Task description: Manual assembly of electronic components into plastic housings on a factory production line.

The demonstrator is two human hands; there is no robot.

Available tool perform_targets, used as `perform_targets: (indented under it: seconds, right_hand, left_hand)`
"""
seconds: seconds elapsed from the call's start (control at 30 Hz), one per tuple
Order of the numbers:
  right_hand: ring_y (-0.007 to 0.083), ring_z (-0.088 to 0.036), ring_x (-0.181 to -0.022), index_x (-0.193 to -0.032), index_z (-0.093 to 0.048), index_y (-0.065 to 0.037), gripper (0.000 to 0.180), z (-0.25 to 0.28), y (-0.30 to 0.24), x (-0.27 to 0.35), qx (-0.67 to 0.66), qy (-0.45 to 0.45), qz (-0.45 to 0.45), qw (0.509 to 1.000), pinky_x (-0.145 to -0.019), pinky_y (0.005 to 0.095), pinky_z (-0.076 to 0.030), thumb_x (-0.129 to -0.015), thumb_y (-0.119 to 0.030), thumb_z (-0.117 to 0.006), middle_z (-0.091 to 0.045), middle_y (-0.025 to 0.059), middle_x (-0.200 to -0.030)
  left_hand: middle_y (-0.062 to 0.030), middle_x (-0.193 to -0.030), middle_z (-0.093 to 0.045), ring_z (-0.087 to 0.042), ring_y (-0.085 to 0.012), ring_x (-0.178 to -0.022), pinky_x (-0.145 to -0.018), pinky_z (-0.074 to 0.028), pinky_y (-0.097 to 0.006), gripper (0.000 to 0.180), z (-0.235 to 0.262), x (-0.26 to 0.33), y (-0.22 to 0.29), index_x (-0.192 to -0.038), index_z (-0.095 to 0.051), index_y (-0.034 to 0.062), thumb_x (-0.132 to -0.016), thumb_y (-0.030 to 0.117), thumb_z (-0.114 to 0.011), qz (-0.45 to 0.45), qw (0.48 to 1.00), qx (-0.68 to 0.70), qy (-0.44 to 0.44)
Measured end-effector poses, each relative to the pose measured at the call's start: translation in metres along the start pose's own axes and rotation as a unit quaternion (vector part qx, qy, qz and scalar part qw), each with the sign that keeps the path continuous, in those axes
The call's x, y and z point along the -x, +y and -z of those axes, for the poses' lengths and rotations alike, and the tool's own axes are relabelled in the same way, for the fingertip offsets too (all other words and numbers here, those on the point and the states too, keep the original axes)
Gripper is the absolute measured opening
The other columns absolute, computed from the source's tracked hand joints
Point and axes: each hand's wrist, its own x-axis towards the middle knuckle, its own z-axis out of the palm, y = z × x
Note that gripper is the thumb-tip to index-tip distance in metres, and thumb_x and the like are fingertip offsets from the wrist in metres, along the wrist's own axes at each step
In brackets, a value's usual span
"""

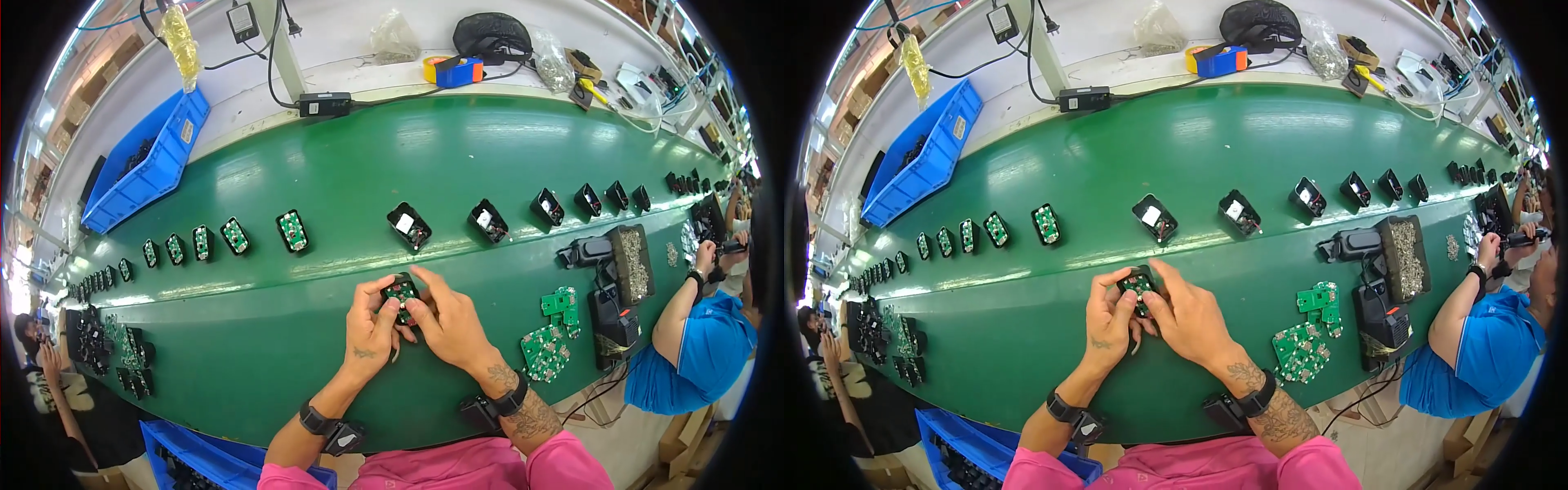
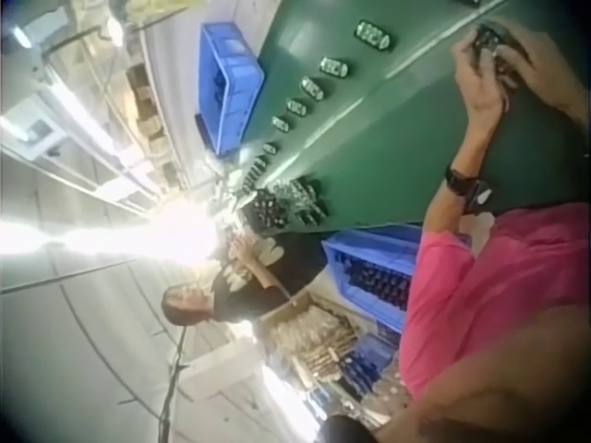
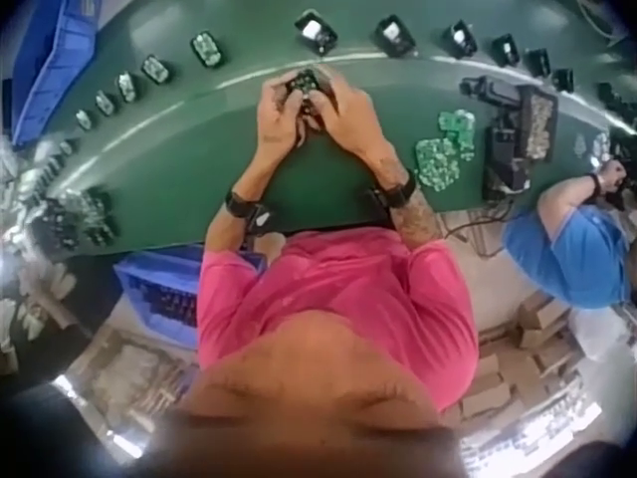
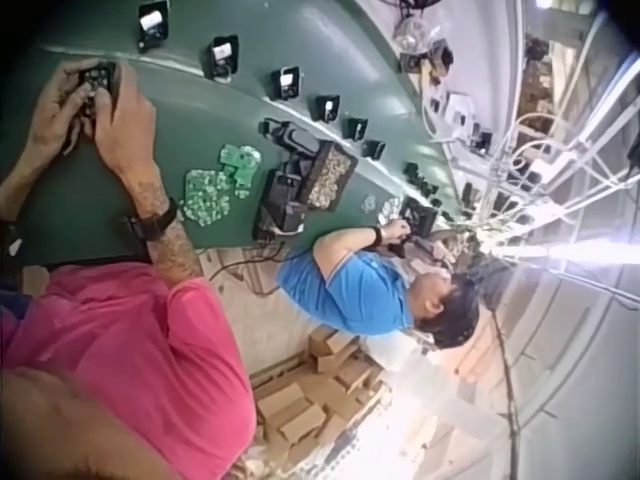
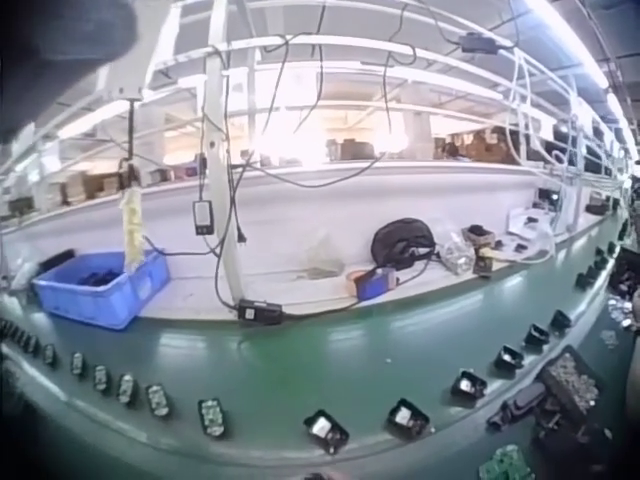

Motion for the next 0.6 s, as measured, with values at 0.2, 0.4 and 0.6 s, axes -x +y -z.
perform_targets:
  seconds: [0.2,0.4,0.6]
  right_hand:
    - [0.0418,-0.062,-0.103,-0.141,-0.041,-0.002,0.050,-0.006,0.007,0.001,0.026,-0.060,0.044,0.997,-0.083,0.0466,-0.053,-0.095,-0.017,-0.054,-0.060,0.0243,-0.122]
    - [0.0422,-0.064,-0.088,-0.140,-0.040,-0.002,0.047,-0.005,0.011,0.003,-0.002,-0.059,0.012,0.998,-0.072,0.0482,-0.053,-0.097,-0.018,-0.051,-0.063,0.0245,-0.112]
    - [0.0401,-0.065,-0.086,-0.139,-0.038,0.002,0.056,-0.020,0.013,0.001,0.047,-0.058,0.068,0.995,-0.069,0.0473,-0.054,-0.090,-0.015,-0.059,-0.063,0.0236,-0.096]
  left_hand:
    - [-0.0043,-0.087,-0.063,-0.055,-0.0059,-0.061,-0.052,-0.043,-0.020,0.029,0.010,-0.002,-0.018,-0.126,-0.048,0.0038,-0.098,0.006,-0.052,-0.097,0.987,-0.120,0.037]
    - [-0.0068,-0.087,-0.063,-0.052,-0.0072,-0.046,-0.040,-0.038,-0.019,0.032,0.003,-0.007,-0.016,-0.131,-0.045,0.0063,-0.100,0.015,-0.050,-0.032,0.997,-0.069,0.022]
    - [-0.0088,-0.089,-0.064,-0.052,-0.0073,-0.048,-0.041,-0.038,-0.019,0.033,0.016,-0.004,-0.012,-0.131,-0.047,0.0065,-0.099,0.017,-0.051,-0.028,0.994,-0.097,0.041]
